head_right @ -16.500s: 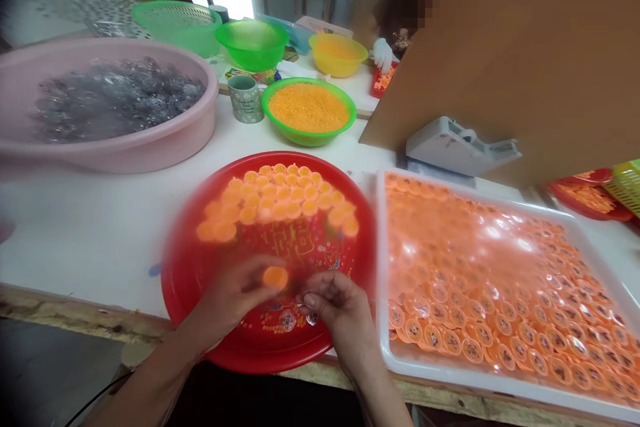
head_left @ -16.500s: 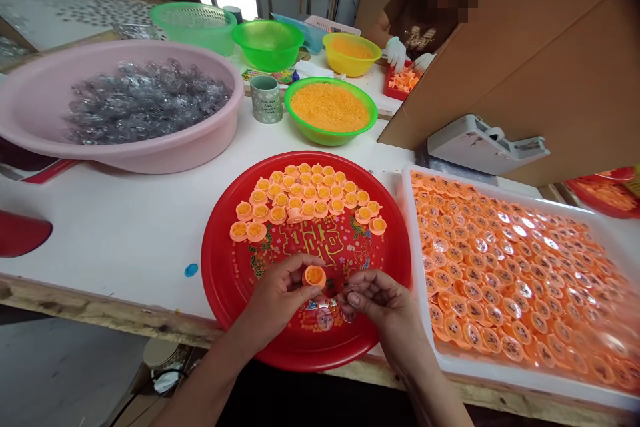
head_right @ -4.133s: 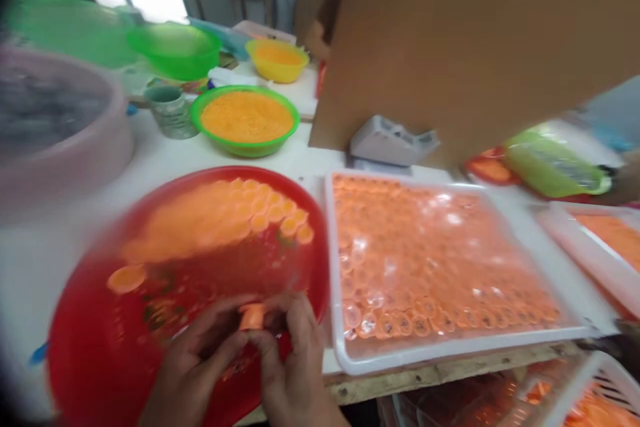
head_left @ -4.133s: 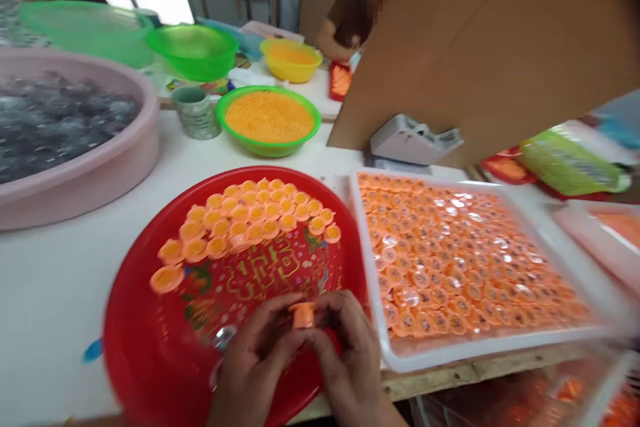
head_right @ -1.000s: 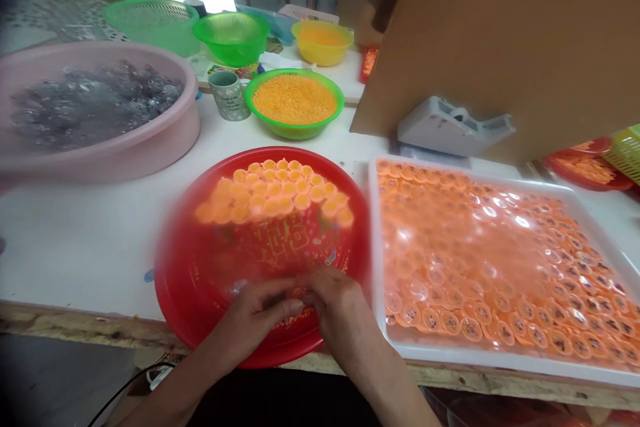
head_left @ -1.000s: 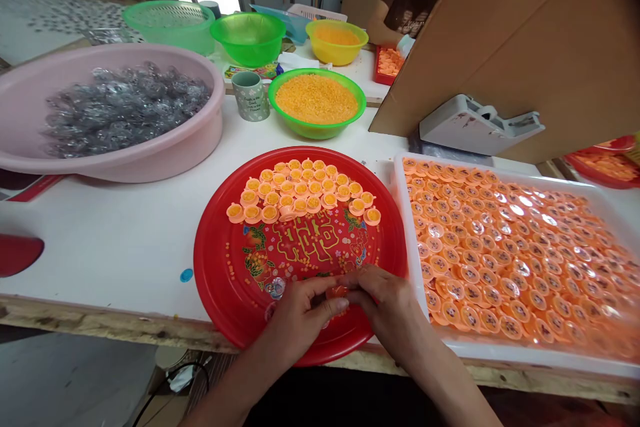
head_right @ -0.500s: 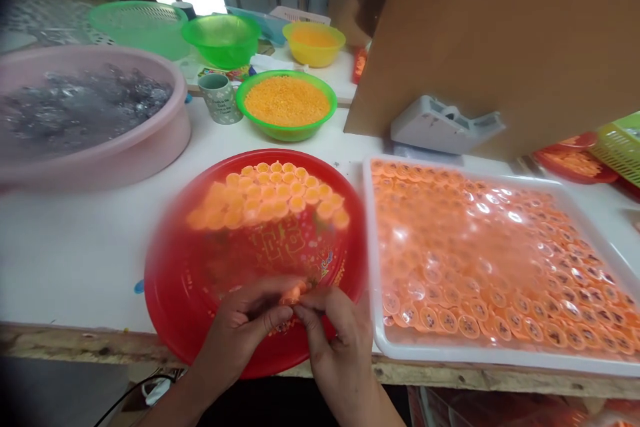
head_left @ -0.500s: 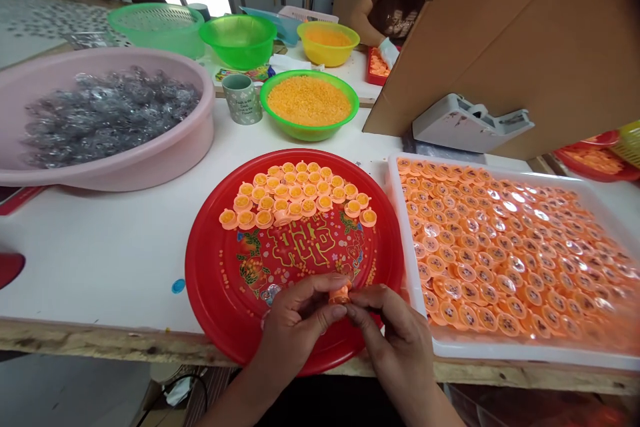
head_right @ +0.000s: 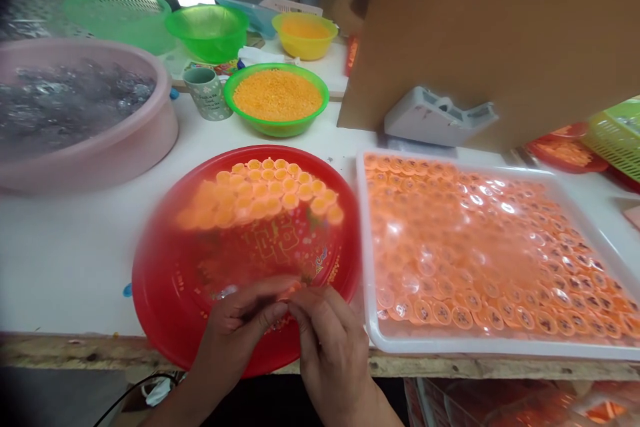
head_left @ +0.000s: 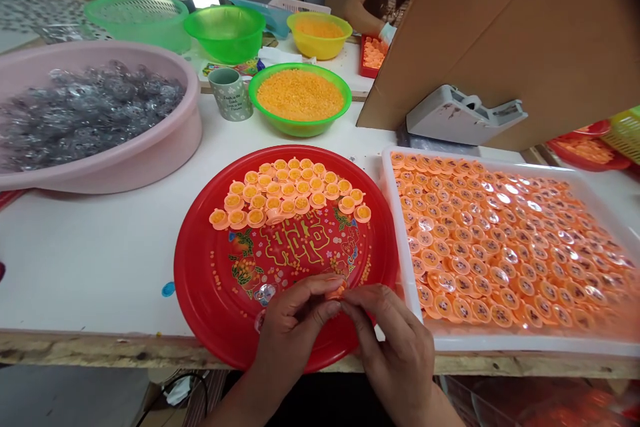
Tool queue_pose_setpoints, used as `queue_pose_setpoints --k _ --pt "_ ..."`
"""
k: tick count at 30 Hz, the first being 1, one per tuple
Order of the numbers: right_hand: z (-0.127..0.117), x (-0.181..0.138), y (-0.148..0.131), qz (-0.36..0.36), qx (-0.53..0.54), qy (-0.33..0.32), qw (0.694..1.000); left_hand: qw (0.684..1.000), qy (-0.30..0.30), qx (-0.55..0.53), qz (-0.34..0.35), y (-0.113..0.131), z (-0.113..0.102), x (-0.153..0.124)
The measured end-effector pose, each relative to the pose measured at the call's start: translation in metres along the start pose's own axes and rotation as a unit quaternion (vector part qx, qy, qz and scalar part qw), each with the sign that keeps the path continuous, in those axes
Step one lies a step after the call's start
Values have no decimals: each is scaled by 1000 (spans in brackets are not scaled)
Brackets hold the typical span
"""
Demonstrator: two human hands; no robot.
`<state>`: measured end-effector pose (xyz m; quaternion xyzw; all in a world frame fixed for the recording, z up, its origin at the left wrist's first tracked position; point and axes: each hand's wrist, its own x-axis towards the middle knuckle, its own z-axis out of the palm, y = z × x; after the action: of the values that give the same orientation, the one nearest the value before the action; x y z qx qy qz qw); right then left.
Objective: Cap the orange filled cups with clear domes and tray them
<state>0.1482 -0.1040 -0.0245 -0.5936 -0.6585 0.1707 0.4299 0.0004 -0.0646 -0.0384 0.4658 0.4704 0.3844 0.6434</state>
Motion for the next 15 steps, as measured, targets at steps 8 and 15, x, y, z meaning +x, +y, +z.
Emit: queue_pose_setpoints --k 8,15 --pt "13 -5 0 90 92 29 991 999 15 -33 5 -2 1 -5" --pt "23 -13 0 204 192 38 959 984 53 -163 -37 -15 10 -5"
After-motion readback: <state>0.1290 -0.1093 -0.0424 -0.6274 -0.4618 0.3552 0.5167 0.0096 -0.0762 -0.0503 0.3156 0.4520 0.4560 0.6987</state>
